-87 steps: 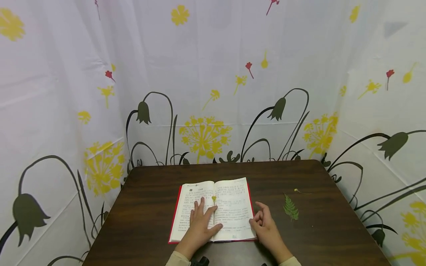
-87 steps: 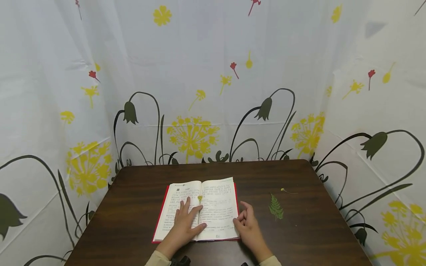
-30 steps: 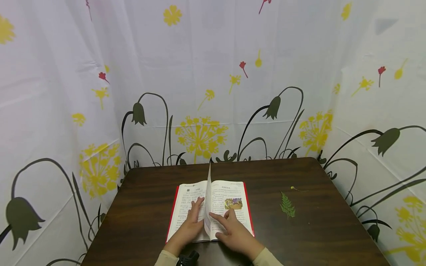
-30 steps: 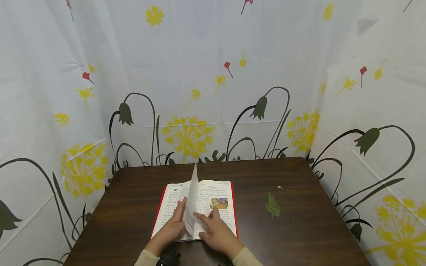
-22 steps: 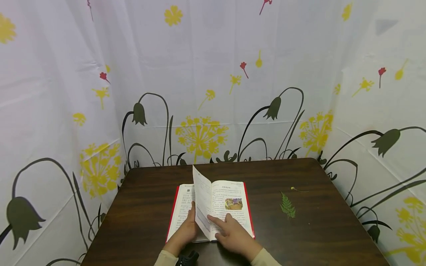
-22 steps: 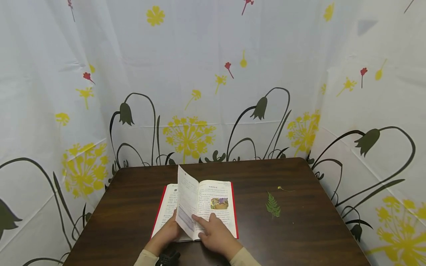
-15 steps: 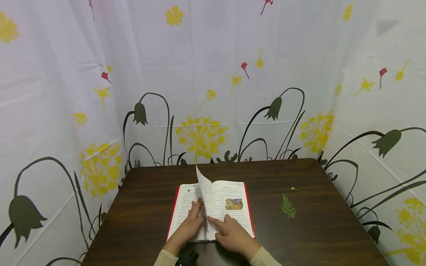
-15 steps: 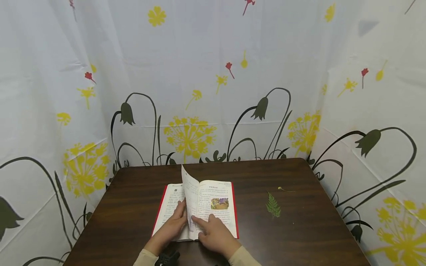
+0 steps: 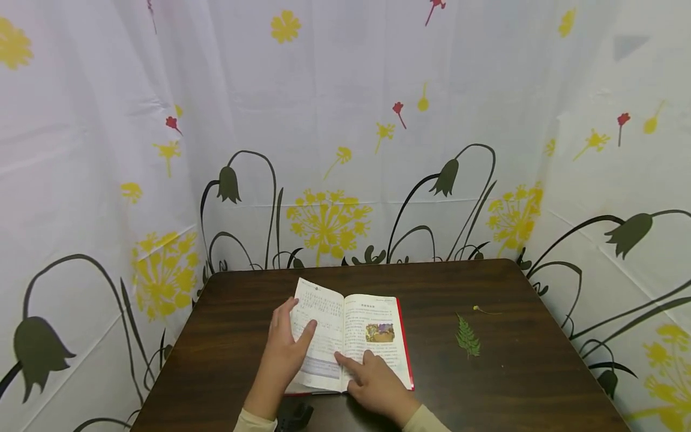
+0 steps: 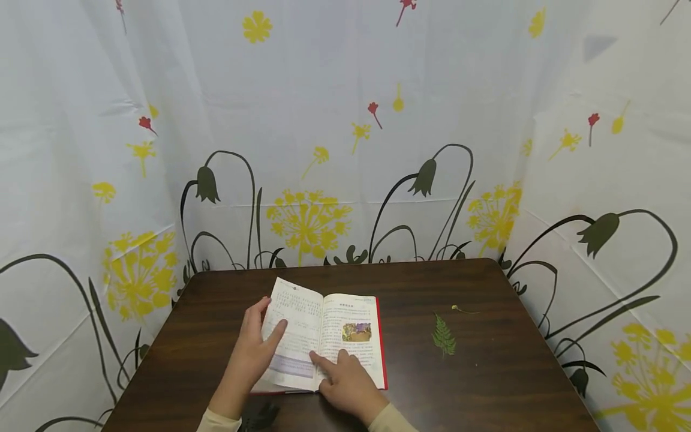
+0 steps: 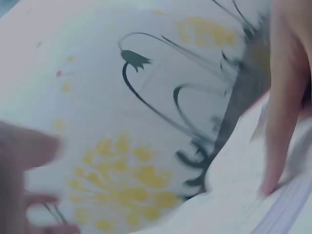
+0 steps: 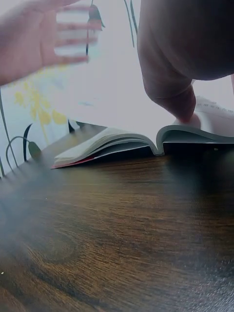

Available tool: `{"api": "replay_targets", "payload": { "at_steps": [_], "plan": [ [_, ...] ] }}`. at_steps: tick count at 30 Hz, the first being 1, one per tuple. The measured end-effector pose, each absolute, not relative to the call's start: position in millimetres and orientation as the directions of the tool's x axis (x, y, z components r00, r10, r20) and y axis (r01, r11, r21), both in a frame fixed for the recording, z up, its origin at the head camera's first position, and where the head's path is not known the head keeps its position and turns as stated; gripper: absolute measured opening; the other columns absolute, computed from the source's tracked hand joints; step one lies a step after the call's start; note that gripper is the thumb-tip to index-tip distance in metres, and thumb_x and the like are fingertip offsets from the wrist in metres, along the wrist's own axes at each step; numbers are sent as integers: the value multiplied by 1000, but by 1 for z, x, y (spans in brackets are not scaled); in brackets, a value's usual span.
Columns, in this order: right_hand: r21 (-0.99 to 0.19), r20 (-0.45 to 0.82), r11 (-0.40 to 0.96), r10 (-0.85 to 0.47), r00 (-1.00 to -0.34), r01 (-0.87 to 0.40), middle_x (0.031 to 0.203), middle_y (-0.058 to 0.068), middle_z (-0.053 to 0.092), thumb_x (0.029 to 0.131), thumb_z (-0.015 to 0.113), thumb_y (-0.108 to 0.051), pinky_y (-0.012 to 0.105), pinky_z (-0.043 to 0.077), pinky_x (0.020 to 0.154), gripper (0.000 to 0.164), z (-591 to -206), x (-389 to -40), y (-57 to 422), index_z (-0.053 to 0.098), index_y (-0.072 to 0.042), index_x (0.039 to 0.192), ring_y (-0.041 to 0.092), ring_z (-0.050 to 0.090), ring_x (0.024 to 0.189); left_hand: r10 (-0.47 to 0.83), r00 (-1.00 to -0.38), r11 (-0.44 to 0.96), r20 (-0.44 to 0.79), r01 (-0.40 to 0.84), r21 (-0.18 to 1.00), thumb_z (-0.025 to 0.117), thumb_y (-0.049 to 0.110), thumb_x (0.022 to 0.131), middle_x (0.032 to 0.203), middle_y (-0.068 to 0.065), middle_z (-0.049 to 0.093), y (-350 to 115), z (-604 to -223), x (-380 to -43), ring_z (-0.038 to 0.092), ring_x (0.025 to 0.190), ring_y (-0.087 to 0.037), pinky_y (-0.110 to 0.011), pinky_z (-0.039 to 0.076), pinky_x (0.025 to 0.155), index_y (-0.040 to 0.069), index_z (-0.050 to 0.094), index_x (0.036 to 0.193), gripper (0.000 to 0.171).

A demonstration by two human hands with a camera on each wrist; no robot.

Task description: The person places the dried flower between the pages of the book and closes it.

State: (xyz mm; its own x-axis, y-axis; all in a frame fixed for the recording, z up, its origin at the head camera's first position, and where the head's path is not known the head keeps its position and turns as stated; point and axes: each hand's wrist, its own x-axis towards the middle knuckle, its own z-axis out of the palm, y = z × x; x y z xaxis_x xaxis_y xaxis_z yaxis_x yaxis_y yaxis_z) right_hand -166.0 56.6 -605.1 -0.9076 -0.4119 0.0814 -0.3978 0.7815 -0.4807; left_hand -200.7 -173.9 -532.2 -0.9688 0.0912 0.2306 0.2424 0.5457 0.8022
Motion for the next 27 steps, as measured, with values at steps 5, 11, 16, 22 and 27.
{"api": "replay_targets", "payload": {
  "at_steps": [5,11,16,22,27],
  "plan": [
    [-467,73,785,-424,-903,-407,85,-2,45,95,70,-29,25,28,57,63,-605,-166,58,60,-39,156,10,33,67,471,-855,592,218,489,640,85,32,96,167,-19,49,-155,-533,-194,39,159,-49,-72,39,122,14,60,151,63],
    [-450,112,772,-449,-886,-448,87,-1,51,94,77,-38,24,31,59,61,-609,-169,61,64,-34,154,8,33,69,588,-806,576,-68,358,735,89,51,87,180,-21,27,-144,-582,-206,11,169,-51,-77,12,130,4,36,169,108],
    [-492,81,765,-436,-896,-416,89,-4,50,93,79,-41,22,31,62,60,-607,-168,62,67,-34,151,7,35,71,570,-808,624,-150,306,719,85,59,87,185,-11,12,-146,-604,-212,-8,170,-49,-81,-6,127,14,27,174,114],
    [-585,94,702,-440,-893,-407,91,-5,53,94,79,-40,19,34,64,56,-615,-171,66,70,-30,148,4,37,74,571,-816,614,-89,353,706,81,68,86,185,-13,14,-148,-608,-206,-7,168,-53,-83,-7,126,20,37,171,107],
    [-632,117,657,-443,-889,-411,90,-6,52,95,79,-40,18,32,63,54,-621,-173,70,70,-31,148,3,34,73,583,-808,596,-87,352,722,81,65,87,185,-11,12,-150,-610,-207,-10,169,-51,-81,-8,126,21,38,170,103]
  ]
}}
